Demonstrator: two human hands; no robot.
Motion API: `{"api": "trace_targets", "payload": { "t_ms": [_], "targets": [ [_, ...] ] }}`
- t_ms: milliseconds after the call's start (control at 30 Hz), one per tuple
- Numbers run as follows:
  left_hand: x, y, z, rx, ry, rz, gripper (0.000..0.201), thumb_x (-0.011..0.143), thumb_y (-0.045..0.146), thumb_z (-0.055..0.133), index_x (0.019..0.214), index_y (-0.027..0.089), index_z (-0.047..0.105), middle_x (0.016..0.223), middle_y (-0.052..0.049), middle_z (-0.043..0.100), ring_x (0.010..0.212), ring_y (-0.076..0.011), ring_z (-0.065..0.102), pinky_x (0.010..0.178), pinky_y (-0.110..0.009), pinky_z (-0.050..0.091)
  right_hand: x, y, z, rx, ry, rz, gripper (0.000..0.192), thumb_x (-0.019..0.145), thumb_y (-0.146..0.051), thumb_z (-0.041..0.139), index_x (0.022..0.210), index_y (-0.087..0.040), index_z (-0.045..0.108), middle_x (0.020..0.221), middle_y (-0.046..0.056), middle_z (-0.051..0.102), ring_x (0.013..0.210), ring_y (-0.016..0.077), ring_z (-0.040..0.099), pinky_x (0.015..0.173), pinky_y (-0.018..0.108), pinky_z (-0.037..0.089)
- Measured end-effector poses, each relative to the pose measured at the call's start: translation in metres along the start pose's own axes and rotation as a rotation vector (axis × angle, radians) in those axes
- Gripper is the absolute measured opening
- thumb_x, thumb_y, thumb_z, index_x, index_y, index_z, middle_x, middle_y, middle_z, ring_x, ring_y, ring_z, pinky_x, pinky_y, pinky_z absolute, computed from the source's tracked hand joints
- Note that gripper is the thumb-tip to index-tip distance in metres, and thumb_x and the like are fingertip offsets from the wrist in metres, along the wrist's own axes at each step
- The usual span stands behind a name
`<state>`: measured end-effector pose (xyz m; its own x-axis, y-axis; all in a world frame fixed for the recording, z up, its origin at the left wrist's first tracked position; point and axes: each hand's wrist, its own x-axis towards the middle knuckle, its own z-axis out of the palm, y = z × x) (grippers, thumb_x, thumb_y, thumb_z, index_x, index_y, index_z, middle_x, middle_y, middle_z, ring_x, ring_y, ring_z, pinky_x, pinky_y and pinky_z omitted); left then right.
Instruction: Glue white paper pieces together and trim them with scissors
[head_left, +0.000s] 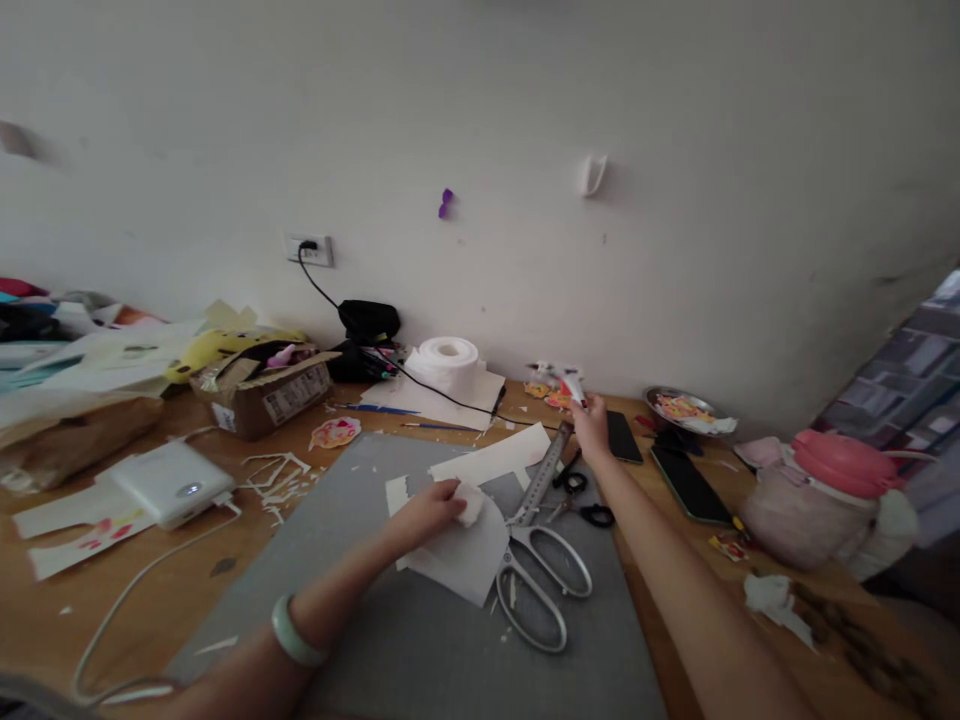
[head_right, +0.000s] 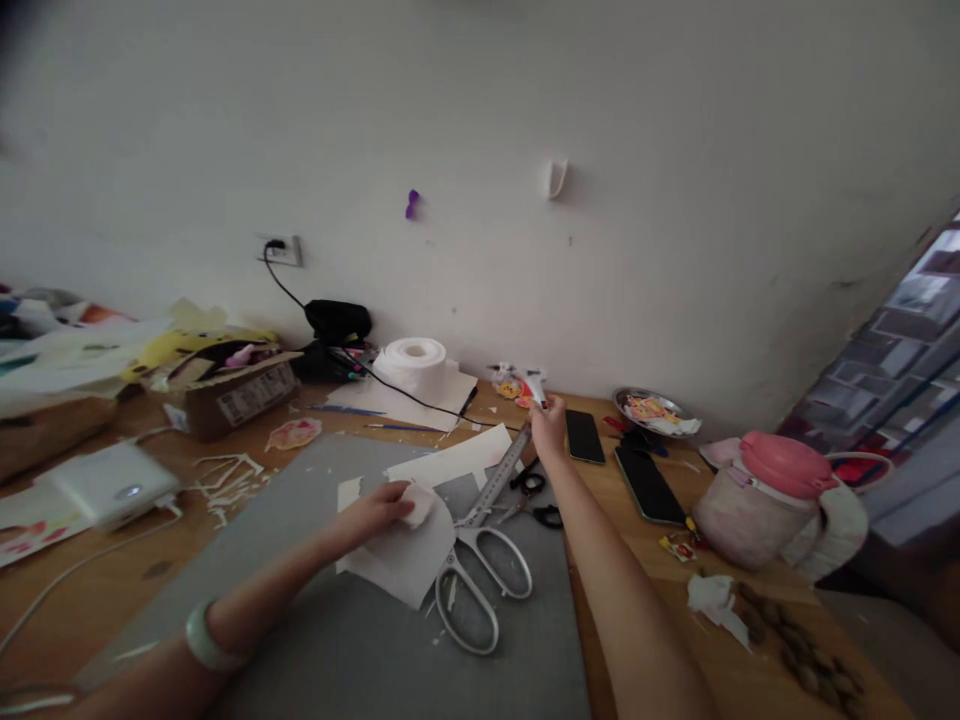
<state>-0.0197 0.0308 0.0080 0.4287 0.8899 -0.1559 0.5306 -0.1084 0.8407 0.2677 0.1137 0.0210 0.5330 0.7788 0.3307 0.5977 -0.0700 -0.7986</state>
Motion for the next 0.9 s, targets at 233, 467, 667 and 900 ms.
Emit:
{"api": "trace_targets", "payload": {
  "t_ms": [233,467,667,900],
  "targets": [
    [0.003,-0.003,-0.005,0.359,0.065,-0.053,0.031,0.075,0.023,0.047,0.105,0.019,0.054,0.091,-0.008,0.066,0.087,-0.0250,0.061,0.074,-0.032,0.041,0.028,-0.044,-0.031,0.761,0.275,-0.180,0.032,0.077,-0.037,0.046,0.104,-0.023,0.039,0.100,0.004,0.057,0.091,0.0123,0.058,0.075,0.027,0.045],
    [0.000,-0.003,-0.002,0.355,0.115,-0.063,0.025,0.076,0.027,0.049,0.101,0.023,0.047,0.094,-0.006,0.065,0.081,-0.0207,0.061,0.069,-0.029,0.041,0.011,-0.076,-0.037,0.704,0.039,-0.201,0.028,0.070,-0.030,0.053,0.094,-0.023,0.040,0.073,-0.004,0.055,0.061,0.0113,0.055,0.060,0.026,0.046],
    [0.000,-0.004,-0.002,0.337,0.129,-0.002,0.015,0.075,0.024,0.050,0.089,0.023,0.045,0.088,-0.003,0.063,0.078,-0.0186,0.059,0.067,-0.028,0.039,-0.083,-0.032,-0.024,0.449,-0.218,-0.035,0.029,0.062,-0.033,0.054,0.086,-0.020,0.049,0.060,-0.003,0.054,0.047,0.0135,0.048,0.046,0.027,0.039],
    [0.002,-0.007,-0.004,0.345,0.091,0.091,0.007,0.076,0.026,0.049,0.079,0.021,0.052,0.079,-0.003,0.062,0.074,-0.0183,0.057,0.066,-0.028,0.038,-0.119,-0.001,-0.017,0.440,-0.260,0.075,0.030,0.059,-0.034,0.046,0.085,-0.020,0.050,0.051,-0.006,0.045,0.045,0.0123,0.041,0.044,0.025,0.034]
  ]
}}
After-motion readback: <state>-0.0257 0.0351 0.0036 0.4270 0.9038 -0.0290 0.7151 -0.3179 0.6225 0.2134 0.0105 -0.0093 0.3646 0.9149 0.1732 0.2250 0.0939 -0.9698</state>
